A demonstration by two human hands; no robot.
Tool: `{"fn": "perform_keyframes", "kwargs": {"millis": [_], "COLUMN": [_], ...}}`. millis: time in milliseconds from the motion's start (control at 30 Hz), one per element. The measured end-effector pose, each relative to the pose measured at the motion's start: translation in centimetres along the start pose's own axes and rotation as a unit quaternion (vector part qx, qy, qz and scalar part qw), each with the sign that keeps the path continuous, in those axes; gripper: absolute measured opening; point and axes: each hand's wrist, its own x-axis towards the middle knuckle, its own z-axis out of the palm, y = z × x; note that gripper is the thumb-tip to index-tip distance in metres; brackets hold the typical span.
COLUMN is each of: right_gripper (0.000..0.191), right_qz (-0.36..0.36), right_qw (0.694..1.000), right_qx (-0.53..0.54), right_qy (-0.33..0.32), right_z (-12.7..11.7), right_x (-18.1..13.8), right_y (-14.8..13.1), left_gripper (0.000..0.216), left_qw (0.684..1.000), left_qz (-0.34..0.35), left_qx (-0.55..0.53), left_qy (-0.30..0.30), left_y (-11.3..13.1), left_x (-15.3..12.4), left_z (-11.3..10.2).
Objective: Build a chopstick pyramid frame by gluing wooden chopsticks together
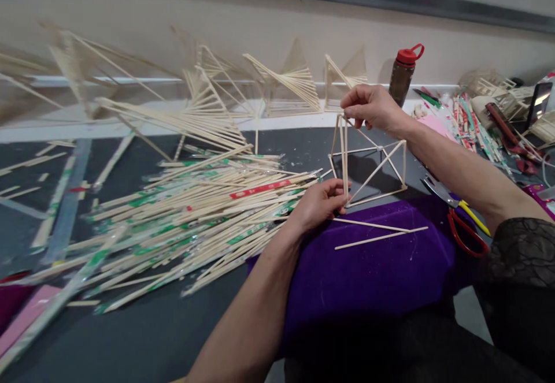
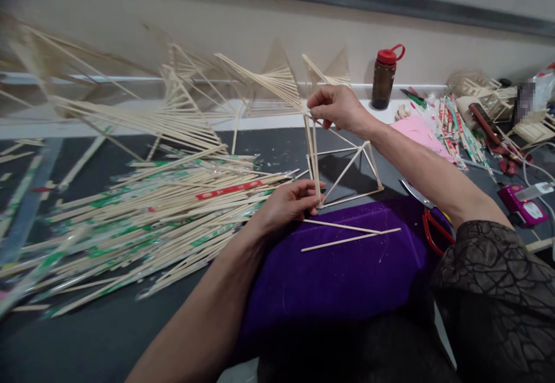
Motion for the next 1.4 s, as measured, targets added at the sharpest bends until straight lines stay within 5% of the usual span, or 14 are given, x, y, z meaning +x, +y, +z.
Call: {"fn": "perform_keyframes", "kwargs": {"millis": [1400], "right_gripper": [0.011], "right_qz": [-0.025], "right_qw": [0.998], "right_qx": [0.051], "right_qy": [-0.01], "right_z": [-0.2], "right_x": [0.6], "right_y": [1.7], "left_gripper": [0.035], "left_qw": [1.0], "left_qz": [-0.002], "left_qx": [-0.006], "left_qy": [-0.001], "left_y": [-0.2], "left_x": [0.1], "left_z": [0.0]}}
